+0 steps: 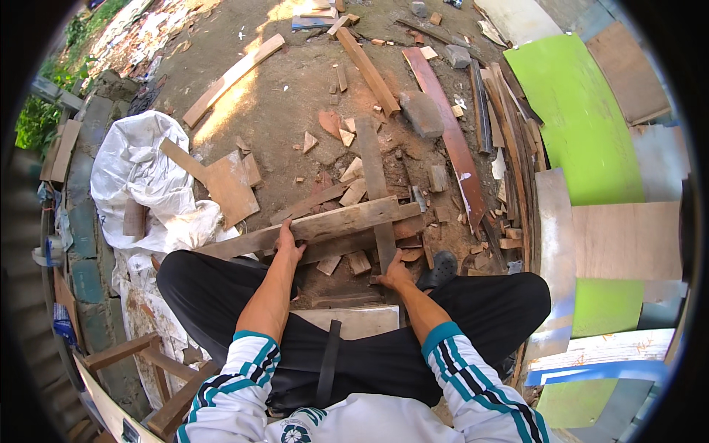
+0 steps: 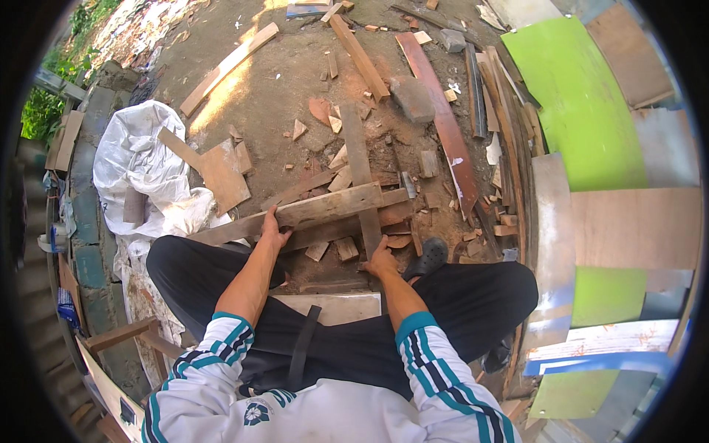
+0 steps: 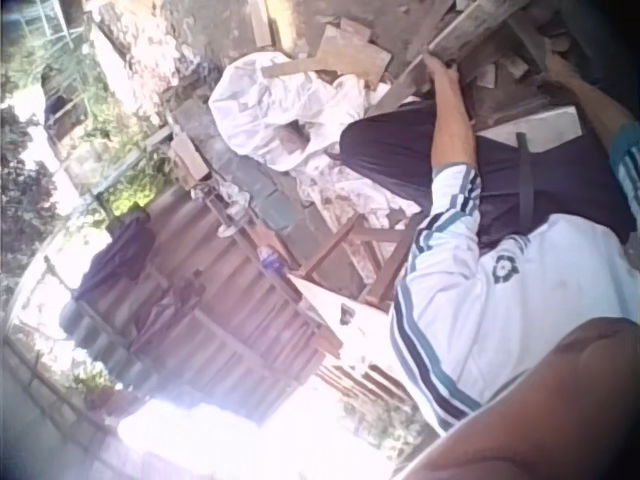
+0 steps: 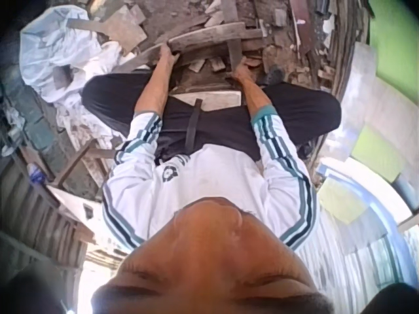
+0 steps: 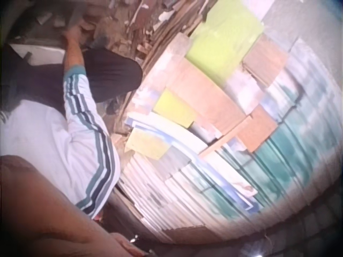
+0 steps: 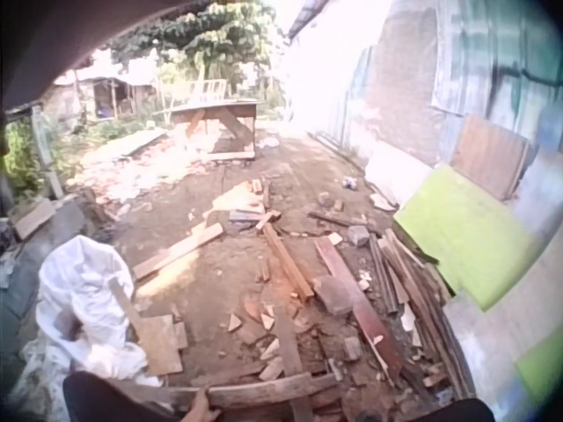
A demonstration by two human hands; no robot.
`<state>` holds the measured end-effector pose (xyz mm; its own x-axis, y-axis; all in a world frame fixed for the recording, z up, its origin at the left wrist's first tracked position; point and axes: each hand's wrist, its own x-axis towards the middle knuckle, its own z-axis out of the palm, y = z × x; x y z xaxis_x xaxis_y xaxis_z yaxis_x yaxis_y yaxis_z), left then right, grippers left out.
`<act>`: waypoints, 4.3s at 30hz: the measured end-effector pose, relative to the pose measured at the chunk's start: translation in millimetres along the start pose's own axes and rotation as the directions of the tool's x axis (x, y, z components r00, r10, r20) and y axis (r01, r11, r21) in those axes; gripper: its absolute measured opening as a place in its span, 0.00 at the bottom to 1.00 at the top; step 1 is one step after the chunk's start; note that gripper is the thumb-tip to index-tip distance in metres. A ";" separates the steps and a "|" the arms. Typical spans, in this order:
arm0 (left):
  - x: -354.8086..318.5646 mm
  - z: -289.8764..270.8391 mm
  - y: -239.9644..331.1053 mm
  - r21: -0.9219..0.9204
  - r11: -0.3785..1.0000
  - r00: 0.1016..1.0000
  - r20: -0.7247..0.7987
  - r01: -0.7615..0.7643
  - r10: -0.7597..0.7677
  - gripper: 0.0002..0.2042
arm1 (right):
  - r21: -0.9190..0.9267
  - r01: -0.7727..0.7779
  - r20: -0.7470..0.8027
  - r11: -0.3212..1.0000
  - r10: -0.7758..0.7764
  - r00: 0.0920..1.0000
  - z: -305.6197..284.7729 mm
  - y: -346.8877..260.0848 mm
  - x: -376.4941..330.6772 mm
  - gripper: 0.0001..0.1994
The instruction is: The person sits on the ground and uses a hammer to repeatedly strike a wooden plank, breaking it into smaller pieces. The person then picks up a long curved piece of wood and examines it.
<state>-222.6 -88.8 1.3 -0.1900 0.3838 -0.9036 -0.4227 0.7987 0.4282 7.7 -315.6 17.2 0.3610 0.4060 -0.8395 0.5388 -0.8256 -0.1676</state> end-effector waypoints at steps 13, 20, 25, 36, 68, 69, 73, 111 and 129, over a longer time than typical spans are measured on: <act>-75.4 51.4 50.9 -0.390 0.895 0.942 0.159 -0.216 0.296 0.34 | 0.304 0.378 -0.353 0.874 -0.265 0.897 -62.1 1.3 4.1 0.48; -115.1 60.9 79.8 -0.490 0.686 0.587 0.366 -0.538 0.722 0.37 | 0.255 0.515 -0.627 0.818 -0.265 0.732 -117.0 -10.3 -18.1 0.41; -142.5 52.0 96.5 -0.330 0.706 0.549 0.456 -0.627 0.700 0.39 | 0.279 0.615 -0.725 0.737 -0.258 0.639 -158.6 -33.9 -63.5 0.37; -143.0 104.7 55.1 0.036 0.561 0.496 0.516 -0.827 0.698 0.44 | 0.220 0.671 -0.828 0.708 -0.229 0.513 -189.8 -67.2 -106.5 0.38; -173.9 74.9 47.2 -0.171 0.814 0.467 0.745 -0.556 0.476 0.40 | 0.606 0.771 -0.464 0.195 -0.700 0.542 -169.2 -161.3 -84.1 0.34; -175.3 74.3 54.1 -0.138 0.812 0.472 0.754 -0.567 0.457 0.40 | 0.610 0.773 -0.467 0.176 -0.708 0.530 -169.3 -163.6 -84.5 0.34; -179.7 72.7 59.0 -0.154 0.799 0.455 0.753 -0.582 0.476 0.40 | 0.636 0.761 -0.451 0.128 -0.738 0.502 -168.4 -174.8 -94.9 0.35; -208.6 61.9 94.2 -0.016 0.790 0.475 0.791 -0.613 0.384 0.50 | 0.656 0.752 -0.429 0.066 -0.787 0.444 -171.0 -192.1 -100.1 0.38; -197.3 78.6 86.1 -0.164 0.853 0.527 0.724 -0.495 0.445 0.40 | 0.387 0.743 -0.137 0.547 -0.762 0.633 -181.8 -161.5 -110.4 0.46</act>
<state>-151.8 -59.4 217.2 0.3537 0.8930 -0.2781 -0.4116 0.4156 0.8111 19.2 -156.0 230.9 -0.0782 0.9398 -0.3326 0.2685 -0.3014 -0.9149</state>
